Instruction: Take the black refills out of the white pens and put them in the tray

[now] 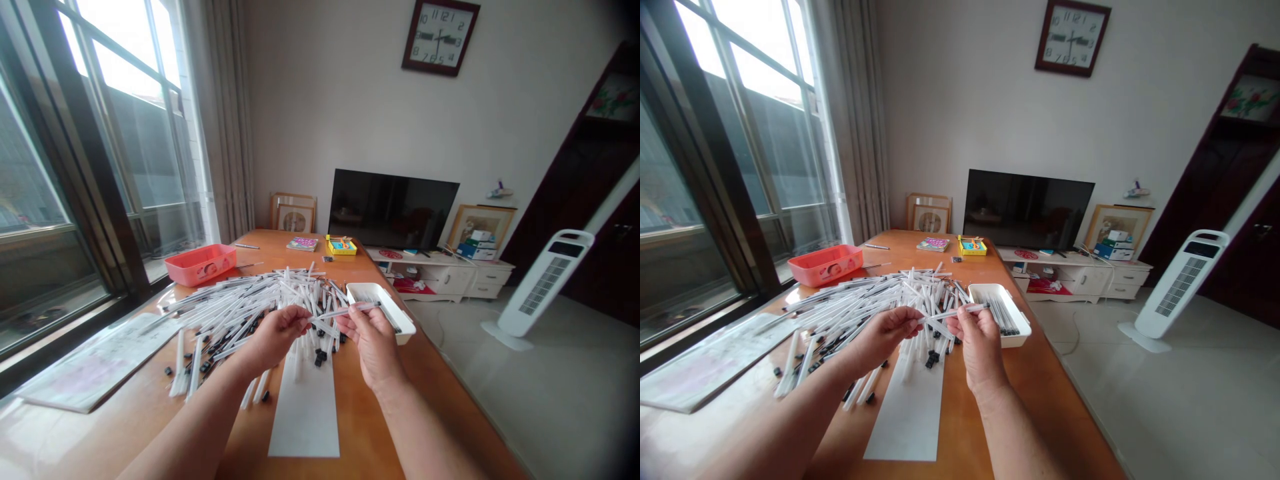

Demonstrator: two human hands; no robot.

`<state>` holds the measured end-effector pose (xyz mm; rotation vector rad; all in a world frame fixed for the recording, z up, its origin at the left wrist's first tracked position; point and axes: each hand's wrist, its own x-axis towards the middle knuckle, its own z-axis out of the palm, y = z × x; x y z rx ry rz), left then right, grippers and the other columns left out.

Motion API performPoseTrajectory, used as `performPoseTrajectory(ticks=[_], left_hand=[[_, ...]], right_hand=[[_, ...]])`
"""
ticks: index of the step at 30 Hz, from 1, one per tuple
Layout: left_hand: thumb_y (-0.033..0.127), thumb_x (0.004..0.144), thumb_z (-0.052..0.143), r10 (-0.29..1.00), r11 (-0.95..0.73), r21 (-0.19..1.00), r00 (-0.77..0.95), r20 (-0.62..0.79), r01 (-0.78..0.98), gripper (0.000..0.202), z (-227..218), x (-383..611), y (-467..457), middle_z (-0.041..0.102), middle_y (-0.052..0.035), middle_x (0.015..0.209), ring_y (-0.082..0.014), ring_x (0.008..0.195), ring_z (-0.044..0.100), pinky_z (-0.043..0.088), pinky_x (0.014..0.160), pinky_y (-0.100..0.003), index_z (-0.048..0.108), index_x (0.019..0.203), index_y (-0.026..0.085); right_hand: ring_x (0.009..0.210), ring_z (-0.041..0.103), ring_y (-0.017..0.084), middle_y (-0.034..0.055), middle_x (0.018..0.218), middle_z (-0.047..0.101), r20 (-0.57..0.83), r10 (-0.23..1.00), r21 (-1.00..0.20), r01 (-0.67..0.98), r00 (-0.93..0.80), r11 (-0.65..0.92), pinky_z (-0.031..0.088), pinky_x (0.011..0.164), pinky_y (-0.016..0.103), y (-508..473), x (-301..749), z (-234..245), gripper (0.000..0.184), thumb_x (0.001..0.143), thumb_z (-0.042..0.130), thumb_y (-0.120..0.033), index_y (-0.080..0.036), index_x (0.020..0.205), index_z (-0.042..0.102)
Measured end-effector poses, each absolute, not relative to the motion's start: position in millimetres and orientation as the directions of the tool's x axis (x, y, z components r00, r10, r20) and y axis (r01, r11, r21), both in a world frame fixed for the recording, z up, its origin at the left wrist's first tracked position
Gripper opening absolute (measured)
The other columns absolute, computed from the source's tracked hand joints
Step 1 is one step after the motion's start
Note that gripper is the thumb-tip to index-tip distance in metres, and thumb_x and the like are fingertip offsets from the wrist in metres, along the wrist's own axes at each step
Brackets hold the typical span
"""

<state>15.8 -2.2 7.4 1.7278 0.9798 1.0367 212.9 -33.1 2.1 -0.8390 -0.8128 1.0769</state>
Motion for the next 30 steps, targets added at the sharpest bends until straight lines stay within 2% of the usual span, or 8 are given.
performPoseTrajectory(ticks=[9, 15, 20, 30], left_hand=[[0.046, 0.087, 0.061, 0.904, -0.266, 0.950, 0.384, 0.188, 0.161, 0.033, 0.0, 16.2, 0.9, 0.070, -0.0057, 0.085, -0.0180, 0.080, 0.062, 0.047, 0.075, -0.030, 0.070, 0.104, 0.018], [0.046, 0.082, 0.068, 0.891, -0.282, 0.948, 0.405, 0.203, 0.145, 0.036, 7.3, 17.5, -5.3, 0.064, -0.0015, 0.075, -0.0147, 0.070, 0.053, 0.043, 0.068, -0.026, 0.073, 0.105, 0.018], [0.048, 0.084, 0.066, 0.894, -0.281, 0.952, 0.395, 0.213, 0.124, 0.040, 10.6, 19.2, -8.1, 0.062, -0.0026, 0.072, -0.0149, 0.068, 0.052, 0.043, 0.067, -0.027, 0.074, 0.105, 0.016], [0.046, 0.088, 0.062, 0.894, -0.333, 0.920, 0.379, 0.238, 0.208, 0.038, 2.4, 18.0, -3.2, 0.065, -0.0037, 0.079, -0.0163, 0.076, 0.056, 0.046, 0.074, -0.030, 0.073, 0.108, 0.016]], right_hand=[[0.087, 0.073, 0.023, 0.0073, 0.097, 0.074, 0.136, 0.967, -0.902, -0.377, 0.217, 0.212, 0.057, 0.086, 0.041, -35.6, 205.9, 0.3, 0.036, 0.077, 0.079, -0.047, -0.020, 0.095, 0.064], [0.087, 0.073, 0.023, 0.0071, 0.095, 0.074, 0.101, 0.974, -0.891, -0.417, 0.203, 0.179, 0.057, 0.086, 0.040, -36.2, 206.4, 1.2, 0.034, 0.078, 0.079, -0.045, -0.019, 0.095, 0.064], [0.086, 0.073, 0.022, 0.0071, 0.092, 0.075, 0.092, 0.980, -0.869, -0.466, 0.178, 0.166, 0.058, 0.086, 0.040, -35.3, 206.8, -1.3, 0.033, 0.077, 0.080, -0.044, -0.019, 0.093, 0.064], [0.082, 0.073, 0.020, 0.0049, 0.086, 0.074, 0.111, 0.978, -0.850, -0.493, 0.176, 0.186, 0.060, 0.085, 0.041, -34.9, 203.7, -4.0, 0.031, 0.079, 0.080, -0.040, -0.018, 0.093, 0.063]])
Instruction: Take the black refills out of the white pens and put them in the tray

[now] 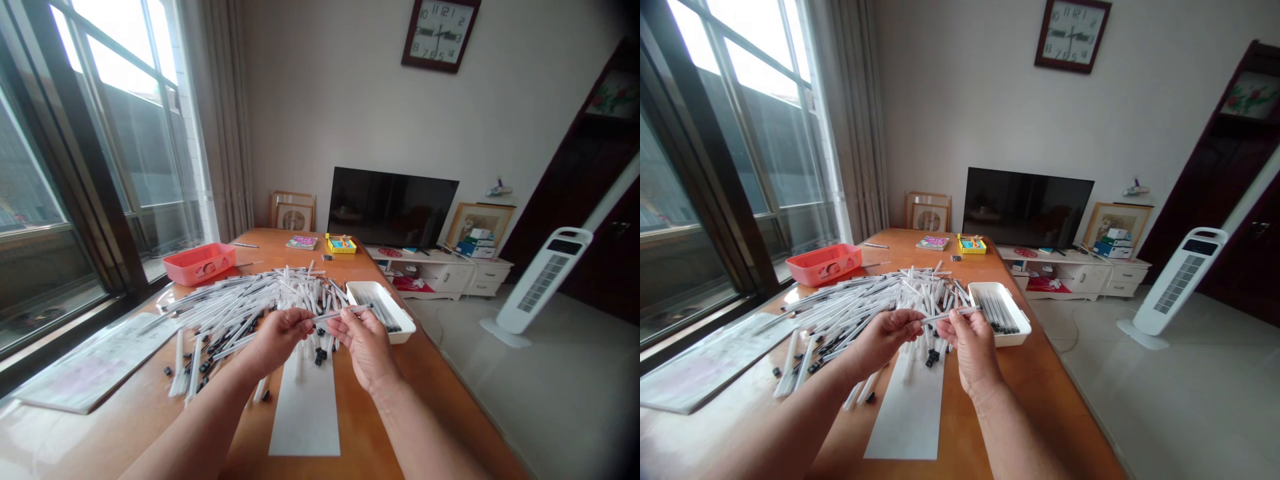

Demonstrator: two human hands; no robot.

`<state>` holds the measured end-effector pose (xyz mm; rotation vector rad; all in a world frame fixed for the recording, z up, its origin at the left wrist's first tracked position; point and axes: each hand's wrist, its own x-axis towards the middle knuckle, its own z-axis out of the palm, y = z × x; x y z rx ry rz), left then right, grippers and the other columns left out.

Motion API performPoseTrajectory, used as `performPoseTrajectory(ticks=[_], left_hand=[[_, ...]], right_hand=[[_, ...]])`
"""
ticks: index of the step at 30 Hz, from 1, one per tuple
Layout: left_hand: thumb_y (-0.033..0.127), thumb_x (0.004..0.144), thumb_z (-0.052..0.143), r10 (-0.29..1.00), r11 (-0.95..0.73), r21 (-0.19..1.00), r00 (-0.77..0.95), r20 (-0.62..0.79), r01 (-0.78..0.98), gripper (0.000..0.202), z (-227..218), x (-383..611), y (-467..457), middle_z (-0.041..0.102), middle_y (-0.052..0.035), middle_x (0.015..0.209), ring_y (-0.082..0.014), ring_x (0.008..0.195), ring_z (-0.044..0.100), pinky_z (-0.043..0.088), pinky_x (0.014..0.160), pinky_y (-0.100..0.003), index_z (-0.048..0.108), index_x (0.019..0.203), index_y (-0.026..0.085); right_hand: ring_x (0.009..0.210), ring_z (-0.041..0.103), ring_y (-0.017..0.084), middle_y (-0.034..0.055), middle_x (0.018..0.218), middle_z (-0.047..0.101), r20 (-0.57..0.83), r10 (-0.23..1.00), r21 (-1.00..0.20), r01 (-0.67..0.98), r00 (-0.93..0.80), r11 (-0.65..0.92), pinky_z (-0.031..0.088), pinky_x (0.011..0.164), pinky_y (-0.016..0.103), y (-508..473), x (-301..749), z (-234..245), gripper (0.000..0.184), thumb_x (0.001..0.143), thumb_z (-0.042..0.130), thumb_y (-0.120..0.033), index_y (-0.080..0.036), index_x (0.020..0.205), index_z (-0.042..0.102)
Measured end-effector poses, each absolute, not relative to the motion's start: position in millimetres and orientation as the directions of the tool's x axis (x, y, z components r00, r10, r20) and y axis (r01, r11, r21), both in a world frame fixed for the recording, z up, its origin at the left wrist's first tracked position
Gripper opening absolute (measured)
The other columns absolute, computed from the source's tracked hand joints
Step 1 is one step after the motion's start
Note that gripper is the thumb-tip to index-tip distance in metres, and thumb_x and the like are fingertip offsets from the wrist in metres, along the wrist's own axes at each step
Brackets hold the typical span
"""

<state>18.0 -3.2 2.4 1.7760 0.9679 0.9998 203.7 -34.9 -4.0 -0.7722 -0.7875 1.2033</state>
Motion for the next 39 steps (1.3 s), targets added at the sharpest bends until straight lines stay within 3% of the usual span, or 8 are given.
performPoseTrajectory(ticks=[11, 18, 22, 31, 39], left_hand=[[0.047, 0.085, 0.065, 0.905, -0.265, 0.949, 0.383, 0.184, 0.173, 0.040, 10.2, 20.7, -7.3, 0.063, -0.0029, 0.076, -0.0154, 0.072, 0.052, 0.044, 0.071, -0.029, 0.072, 0.106, 0.015], [0.048, 0.087, 0.062, 0.915, -0.285, 0.931, 0.354, 0.193, 0.228, 0.037, 9.3, 13.2, -3.6, 0.067, -0.0053, 0.083, -0.0167, 0.077, 0.055, 0.043, 0.073, -0.030, 0.072, 0.103, 0.016], [0.048, 0.088, 0.061, 0.909, -0.289, 0.931, 0.368, 0.195, 0.222, 0.038, 7.2, 11.9, -1.7, 0.067, -0.0049, 0.084, -0.0166, 0.077, 0.054, 0.043, 0.072, -0.030, 0.071, 0.107, 0.016], [0.048, 0.088, 0.063, 0.914, -0.239, 0.962, 0.365, 0.178, 0.129, 0.039, 4.7, 9.7, -0.4, 0.066, -0.0044, 0.085, -0.0158, 0.077, 0.053, 0.042, 0.074, -0.030, 0.071, 0.110, 0.017], [0.047, 0.085, 0.067, 0.928, -0.190, 0.980, 0.337, 0.161, 0.057, 0.039, 7.6, 9.4, 0.2, 0.065, -0.0035, 0.083, -0.0147, 0.074, 0.052, 0.041, 0.073, -0.029, 0.071, 0.109, 0.017]], right_hand=[[0.084, 0.073, 0.019, 0.0076, 0.094, 0.075, 0.077, 0.988, -0.860, -0.493, 0.135, 0.134, 0.060, 0.083, 0.035, -34.2, 209.5, -1.0, 0.035, 0.077, 0.081, -0.042, -0.017, 0.095, 0.064], [0.076, 0.072, 0.020, 0.0071, 0.080, 0.074, 0.071, 0.959, -0.836, -0.508, 0.274, 0.207, 0.060, 0.073, 0.033, -24.3, 231.4, 0.5, 0.033, 0.083, 0.073, -0.049, -0.017, 0.093, 0.067], [0.071, 0.070, 0.017, 0.0067, 0.078, 0.074, 0.087, 0.948, -0.843, -0.485, 0.306, 0.234, 0.058, 0.067, 0.029, -22.5, 239.0, 2.0, 0.029, 0.081, 0.075, -0.043, -0.017, 0.094, 0.070], [0.071, 0.067, 0.014, 0.0063, 0.081, 0.074, 0.121, 0.959, -0.856, -0.463, 0.255, 0.230, 0.057, 0.069, 0.026, -24.7, 237.6, 1.9, 0.026, 0.077, 0.080, -0.037, -0.017, 0.091, 0.072], [0.072, 0.070, 0.018, 0.0106, 0.082, 0.075, 0.075, 0.964, -0.827, -0.525, 0.254, 0.203, 0.059, 0.067, 0.029, -24.1, 240.6, 5.7, 0.026, 0.083, 0.070, -0.037, -0.014, 0.096, 0.072]])
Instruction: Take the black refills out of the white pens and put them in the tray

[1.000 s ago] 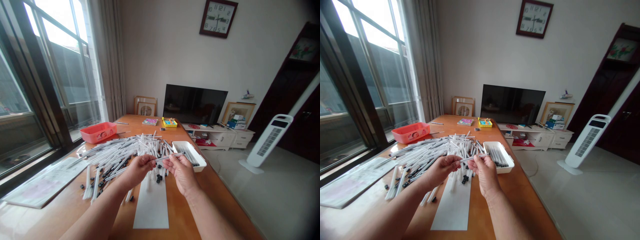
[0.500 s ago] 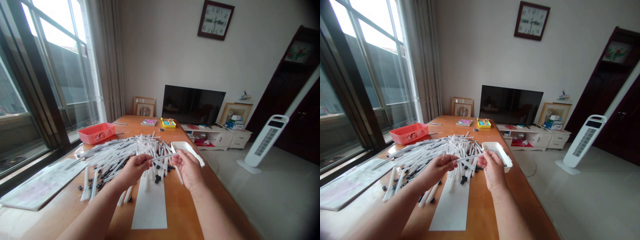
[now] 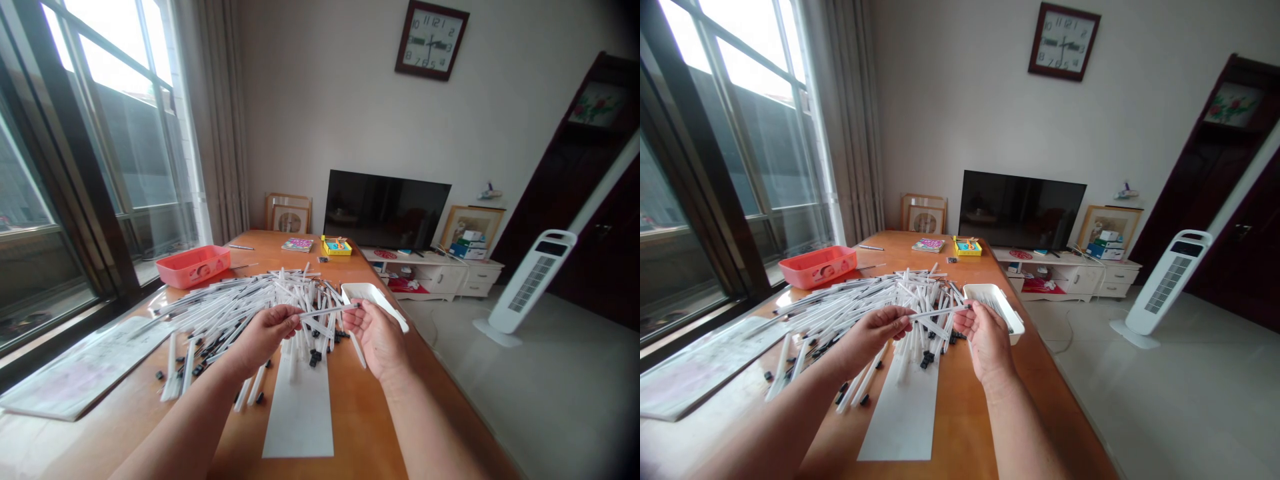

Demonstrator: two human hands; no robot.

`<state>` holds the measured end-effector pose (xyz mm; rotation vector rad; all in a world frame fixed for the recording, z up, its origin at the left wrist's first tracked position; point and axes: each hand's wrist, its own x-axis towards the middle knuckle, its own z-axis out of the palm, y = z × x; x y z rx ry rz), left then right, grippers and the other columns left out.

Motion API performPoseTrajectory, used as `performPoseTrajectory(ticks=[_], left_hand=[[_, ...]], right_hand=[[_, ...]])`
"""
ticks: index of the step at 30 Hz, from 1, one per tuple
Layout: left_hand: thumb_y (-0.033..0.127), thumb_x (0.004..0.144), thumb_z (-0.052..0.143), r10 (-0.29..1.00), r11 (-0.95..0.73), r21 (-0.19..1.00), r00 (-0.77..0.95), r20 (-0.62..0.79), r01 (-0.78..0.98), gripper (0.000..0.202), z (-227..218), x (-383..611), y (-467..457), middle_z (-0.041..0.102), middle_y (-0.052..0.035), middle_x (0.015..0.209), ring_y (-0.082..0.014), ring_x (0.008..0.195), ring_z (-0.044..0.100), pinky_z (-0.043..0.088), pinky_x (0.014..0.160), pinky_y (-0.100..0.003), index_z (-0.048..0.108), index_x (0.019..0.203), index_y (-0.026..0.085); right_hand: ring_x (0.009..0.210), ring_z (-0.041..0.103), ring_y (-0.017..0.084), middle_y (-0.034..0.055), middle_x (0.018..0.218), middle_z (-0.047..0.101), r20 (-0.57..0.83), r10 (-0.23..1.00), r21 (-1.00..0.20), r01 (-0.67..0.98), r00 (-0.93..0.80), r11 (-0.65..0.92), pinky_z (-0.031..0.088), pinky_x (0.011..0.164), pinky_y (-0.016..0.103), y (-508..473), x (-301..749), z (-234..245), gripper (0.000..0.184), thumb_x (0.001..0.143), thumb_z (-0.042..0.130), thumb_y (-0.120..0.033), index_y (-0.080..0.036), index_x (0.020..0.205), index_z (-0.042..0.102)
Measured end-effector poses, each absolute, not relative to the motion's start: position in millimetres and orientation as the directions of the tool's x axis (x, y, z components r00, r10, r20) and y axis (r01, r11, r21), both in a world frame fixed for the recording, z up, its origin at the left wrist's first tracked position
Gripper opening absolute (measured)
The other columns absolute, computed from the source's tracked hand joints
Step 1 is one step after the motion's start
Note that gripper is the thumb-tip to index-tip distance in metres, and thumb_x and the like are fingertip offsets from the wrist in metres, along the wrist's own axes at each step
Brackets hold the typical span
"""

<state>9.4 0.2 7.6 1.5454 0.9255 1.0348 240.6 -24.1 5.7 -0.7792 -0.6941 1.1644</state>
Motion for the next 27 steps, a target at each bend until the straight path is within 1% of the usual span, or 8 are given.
performPoseTrajectory(ticks=[5, 9, 12, 15, 19, 21, 24, 27], left_hand=[[0.047, 0.083, 0.068, 0.929, -0.178, 0.983, 0.336, 0.154, 0.040, 0.039, 9.3, 10.3, -0.8, 0.065, -0.0037, 0.081, -0.0145, 0.072, 0.051, 0.040, 0.071, -0.029, 0.072, 0.106, 0.016], [0.048, 0.082, 0.070, 0.934, -0.162, 0.984, 0.333, 0.130, 0.070, 0.040, 10.8, 10.8, -2.8, 0.064, -0.0022, 0.079, -0.0144, 0.072, 0.050, 0.038, 0.072, -0.029, 0.074, 0.107, 0.017], [0.048, 0.081, 0.071, 0.932, -0.136, 0.986, 0.351, 0.094, 0.098, 0.041, 12.8, 12.9, -5.8, 0.063, -0.0017, 0.078, -0.0143, 0.072, 0.049, 0.037, 0.072, -0.029, 0.074, 0.108, 0.017], [0.049, 0.081, 0.071, 0.921, -0.088, 0.993, 0.387, 0.051, 0.078, 0.041, 15.2, 15.8, -8.9, 0.065, -0.0029, 0.079, -0.0149, 0.072, 0.051, 0.039, 0.072, -0.029, 0.074, 0.107, 0.017], [0.049, 0.080, 0.071, 0.921, -0.048, 0.998, 0.389, 0.030, 0.037, 0.038, 16.7, 16.4, -9.7, 0.066, -0.0046, 0.079, -0.0154, 0.072, 0.053, 0.039, 0.069, -0.029, 0.073, 0.098, 0.015], [0.048, 0.081, 0.071, 0.927, -0.029, 1.000, 0.373, 0.030, -0.009, 0.035, 16.3, 15.4, -9.0, 0.065, -0.0043, 0.079, -0.0143, 0.070, 0.053, 0.039, 0.068, -0.028, 0.072, 0.092, 0.015], [0.048, 0.080, 0.072, 0.932, 0.003, 0.999, 0.361, 0.012, -0.041, 0.033, 15.2, 14.1, -7.9, 0.064, -0.0038, 0.078, -0.0131, 0.068, 0.052, 0.038, 0.066, -0.027, 0.071, 0.088, 0.015], [0.047, 0.080, 0.072, 0.926, 0.010, 1.000, 0.377, -0.007, -0.007, 0.033, 13.7, 12.9, -7.2, 0.064, -0.0038, 0.077, -0.0130, 0.067, 0.051, 0.038, 0.066, -0.027, 0.072, 0.089, 0.015]], right_hand=[[0.072, 0.070, 0.018, 0.0089, 0.081, 0.075, 0.076, 0.964, -0.832, -0.517, 0.253, 0.201, 0.058, 0.067, 0.028, -24.9, 243.6, 8.1, 0.025, 0.079, 0.075, -0.035, -0.016, 0.096, 0.073], [0.076, 0.071, 0.017, 0.0062, 0.083, 0.074, 0.103, 0.965, -0.815, -0.536, 0.239, 0.220, 0.059, 0.073, 0.029, -25.6, 240.2, 8.4, 0.027, 0.075, 0.081, -0.035, -0.018, 0.094, 0.072], [0.079, 0.071, 0.017, 0.0056, 0.087, 0.074, 0.101, 0.971, -0.825, -0.527, 0.219, 0.204, 0.059, 0.077, 0.031, -27.8, 229.9, 6.0, 0.032, 0.075, 0.082, -0.039, -0.018, 0.097, 0.072], [0.084, 0.072, 0.020, 0.0061, 0.090, 0.074, 0.078, 0.988, -0.874, -0.467, 0.136, 0.133, 0.059, 0.080, 0.034, -31.2, 217.6, 2.7, 0.040, 0.076, 0.080, -0.043, -0.017, 0.105, 0.071], [0.083, 0.072, 0.021, 0.0076, 0.092, 0.074, 0.123, 0.984, -0.932, -0.326, 0.128, 0.159, 0.058, 0.078, 0.035, -34.8, 209.4, 0.7, 0.042, 0.081, 0.074, -0.047, -0.016, 0.109, 0.069], [0.081, 0.072, 0.021, 0.0083, 0.092, 0.075, 0.116, 0.985, -0.946, -0.287, 0.127, 0.148, 0.058, 0.076, 0.034, -35.6, 208.9, 0.5, 0.044, 0.081, 0.073, -0.048, -0.015, 0.110, 0.068], [0.077, 0.072, 0.020, 0.0075, 0.090, 0.075, 0.105, 0.986, -0.945, -0.295, 0.126, 0.139, 0.058, 0.073, 0.033, -35.1, 211.2, 0.9, 0.048, 0.078, 0.076, -0.049, -0.016, 0.112, 0.068], [0.073, 0.070, 0.018, 0.0061, 0.087, 0.075, 0.123, 0.970, -0.933, -0.307, 0.211, 0.186, 0.057, 0.070, 0.031, -31.9, 218.4, 2.5, 0.048, 0.079, 0.075, -0.050, -0.017, 0.113, 0.067]])
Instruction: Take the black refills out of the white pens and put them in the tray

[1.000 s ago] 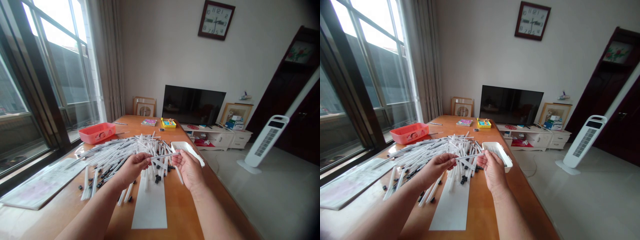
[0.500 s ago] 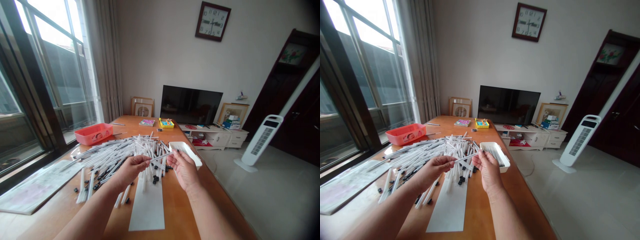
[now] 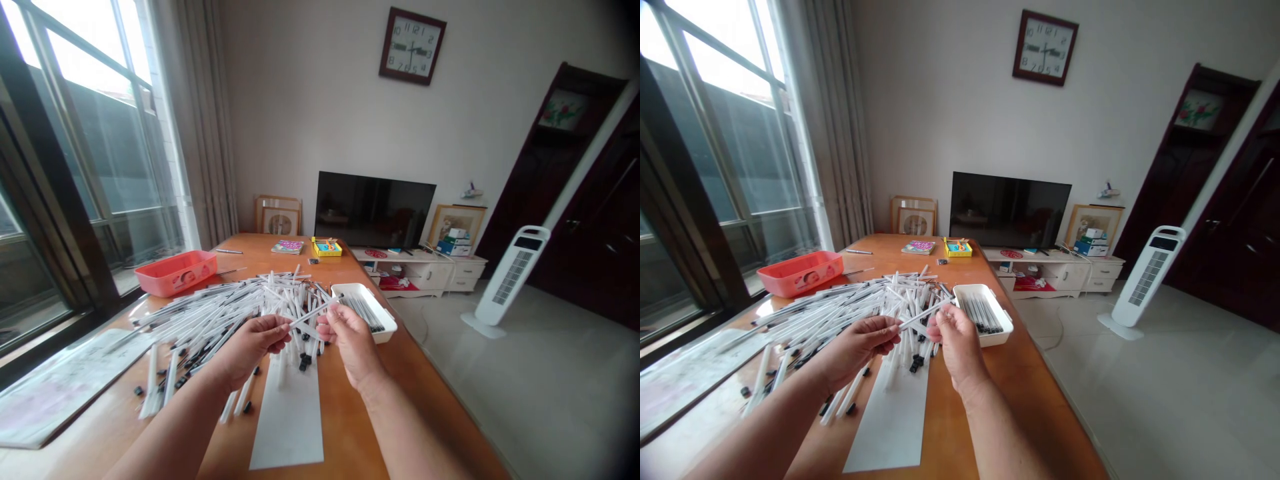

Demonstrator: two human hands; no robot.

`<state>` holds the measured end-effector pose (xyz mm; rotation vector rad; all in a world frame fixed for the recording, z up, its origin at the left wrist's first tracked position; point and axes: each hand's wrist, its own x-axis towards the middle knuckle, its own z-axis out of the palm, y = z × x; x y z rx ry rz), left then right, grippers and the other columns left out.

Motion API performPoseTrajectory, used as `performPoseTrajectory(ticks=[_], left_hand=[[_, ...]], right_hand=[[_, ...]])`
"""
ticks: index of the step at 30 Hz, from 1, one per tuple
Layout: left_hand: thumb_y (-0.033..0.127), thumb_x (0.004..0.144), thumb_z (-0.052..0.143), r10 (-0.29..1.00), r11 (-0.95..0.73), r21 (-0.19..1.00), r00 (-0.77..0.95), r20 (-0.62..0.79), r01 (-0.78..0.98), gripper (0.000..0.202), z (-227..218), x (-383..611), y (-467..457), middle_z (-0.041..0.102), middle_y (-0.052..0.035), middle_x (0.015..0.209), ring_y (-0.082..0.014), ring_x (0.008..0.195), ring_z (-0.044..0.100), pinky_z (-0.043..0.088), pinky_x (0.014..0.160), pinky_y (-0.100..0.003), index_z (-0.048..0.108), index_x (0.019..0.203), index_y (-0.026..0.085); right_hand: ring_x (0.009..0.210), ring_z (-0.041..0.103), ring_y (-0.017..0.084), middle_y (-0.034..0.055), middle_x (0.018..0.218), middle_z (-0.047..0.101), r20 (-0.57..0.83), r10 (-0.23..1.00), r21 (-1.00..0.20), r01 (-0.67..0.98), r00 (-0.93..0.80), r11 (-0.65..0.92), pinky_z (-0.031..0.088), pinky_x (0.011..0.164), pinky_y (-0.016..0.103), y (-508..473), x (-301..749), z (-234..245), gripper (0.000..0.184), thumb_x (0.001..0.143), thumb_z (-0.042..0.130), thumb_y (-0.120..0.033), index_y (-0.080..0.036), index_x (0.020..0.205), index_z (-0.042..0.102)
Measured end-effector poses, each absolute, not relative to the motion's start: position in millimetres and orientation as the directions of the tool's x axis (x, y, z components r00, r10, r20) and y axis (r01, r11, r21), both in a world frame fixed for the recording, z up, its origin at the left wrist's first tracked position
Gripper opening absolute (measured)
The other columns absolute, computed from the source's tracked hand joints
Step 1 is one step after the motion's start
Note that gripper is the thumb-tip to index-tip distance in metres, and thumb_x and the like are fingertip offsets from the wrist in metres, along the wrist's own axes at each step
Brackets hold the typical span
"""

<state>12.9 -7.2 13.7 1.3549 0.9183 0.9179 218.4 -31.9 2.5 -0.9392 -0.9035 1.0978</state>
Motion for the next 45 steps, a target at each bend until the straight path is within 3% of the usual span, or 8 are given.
performPoseTrajectory(ticks=[4, 8, 16, 22, 30, 34, 41, 45], left_hand=[[0.046, 0.078, 0.073, 0.922, 0.001, 0.999, 0.387, -0.014, 0.035, 0.033, 11.5, 11.3, -6.2, 0.065, -0.0035, 0.076, -0.0132, 0.067, 0.052, 0.038, 0.066, -0.028, 0.073, 0.091, 0.015], [0.046, 0.078, 0.073, 0.919, 0.007, 0.999, 0.393, -0.024, 0.047, 0.034, 10.8, 10.4, -5.9, 0.066, -0.0039, 0.077, -0.0143, 0.069, 0.054, 0.039, 0.067, -0.028, 0.074, 0.094, 0.016], [0.043, 0.080, 0.072, 0.904, 0.073, 0.997, 0.422, -0.066, -0.002, 0.036, 10.1, 9.1, -6.5, 0.068, -0.0066, 0.083, -0.0148, 0.072, 0.057, 0.041, 0.068, -0.028, 0.071, 0.103, 0.015], [0.044, 0.079, 0.073, 0.894, 0.089, 0.996, 0.444, -0.066, -0.031, 0.034, 13.5, 13.0, -10.0, 0.067, -0.0058, 0.080, -0.0138, 0.069, 0.057, 0.041, 0.066, -0.027, 0.068, 0.095, 0.015], [0.041, 0.078, 0.076, 0.905, 0.110, 0.992, 0.418, -0.077, -0.057, 0.030, 13.3, 14.3, -9.6, 0.067, -0.0049, 0.079, -0.0126, 0.069, 0.056, 0.040, 0.066, -0.026, 0.069, 0.089, 0.014], [0.039, 0.076, 0.078, 0.925, 0.085, 0.992, 0.376, -0.043, -0.095, 0.029, 12.4, 11.4, -6.1, 0.067, -0.0039, 0.077, -0.0117, 0.067, 0.056, 0.041, 0.066, -0.026, 0.070, 0.089, 0.014], [0.045, 0.075, 0.079, 0.973, 0.007, 0.978, 0.227, 0.041, -0.210, 0.057, 19.9, 11.6, -10.5, 0.068, -0.0134, 0.124, -0.0266, 0.116, 0.061, 0.044, 0.098, -0.039, 0.064, 0.125, 0.019], [0.051, 0.076, 0.076, 0.988, -0.046, 0.994, 0.143, 0.060, -0.102, 0.058, 19.0, 7.9, -8.7, 0.064, -0.0139, 0.132, -0.0285, 0.122, 0.058, 0.042, 0.100, -0.040, 0.065, 0.123, 0.019]], right_hand=[[0.063, 0.063, 0.013, 0.0026, 0.077, 0.072, 0.182, 0.918, -0.904, -0.308, 0.352, 0.297, 0.054, 0.063, 0.027, -26.3, 232.6, 5.7, 0.043, 0.081, 0.073, -0.050, -0.019, 0.111, 0.068], [0.059, 0.060, 0.011, 0.0026, 0.073, 0.071, 0.189, 0.923, -0.905, -0.304, 0.335, 0.296, 0.052, 0.061, 0.024, -24.3, 238.4, 6.8, 0.035, 0.078, 0.076, -0.047, -0.017, 0.096, 0.072], [0.060, 0.058, 0.009, 0.0013, 0.075, 0.070, 0.162, 0.938, -0.881, -0.383, 0.307, 0.277, 0.050, 0.061, 0.023, -27.6, 236.9, 10.3, 0.031, 0.077, 0.079, -0.041, -0.018, 0.097, 0.073], [0.062, 0.059, 0.010, 0.0011, 0.076, 0.070, 0.121, 0.961, -0.842, -0.487, 0.250, 0.233, 0.050, 0.063, 0.023, -28.4, 236.3, 11.1, 0.029, 0.073, 0.082, -0.039, -0.018, 0.090, 0.074], [0.063, 0.059, 0.010, 0.0017, 0.079, 0.070, 0.154, 0.951, -0.879, -0.402, 0.267, 0.255, 0.051, 0.062, 0.023, -29.5, 228.2, 7.4, 0.036, 0.079, 0.077, -0.044, -0.019, 0.103, 0.073], [0.054, 0.053, 0.008, -0.0004, 0.068, 0.067, 0.178, 0.931, -0.868, -0.394, 0.317, 0.300, 0.047, 0.056, 0.020, -32.7, 236.4, 15.3, 0.027, 0.077, 0.079, -0.041, -0.018, 0.090, 0.073], [0.058, 0.057, 0.010, 0.0030, 0.073, 0.071, 0.142, 0.917, -0.866, -0.402, 0.372, 0.297, 0.048, 0.059, 0.022, -32.1, 263.7, 23.3, 0.023, 0.071, 0.082, -0.033, -0.017, 0.082, 0.070], [0.062, 0.060, 0.012, 0.0022, 0.076, 0.072, 0.185, 0.772, -0.918, -0.174, 0.608, 0.356, 0.048, 0.063, 0.024, -22.2, 289.6, 15.8, 0.024, 0.069, 0.078, -0.033, -0.017, 0.085, 0.069]])
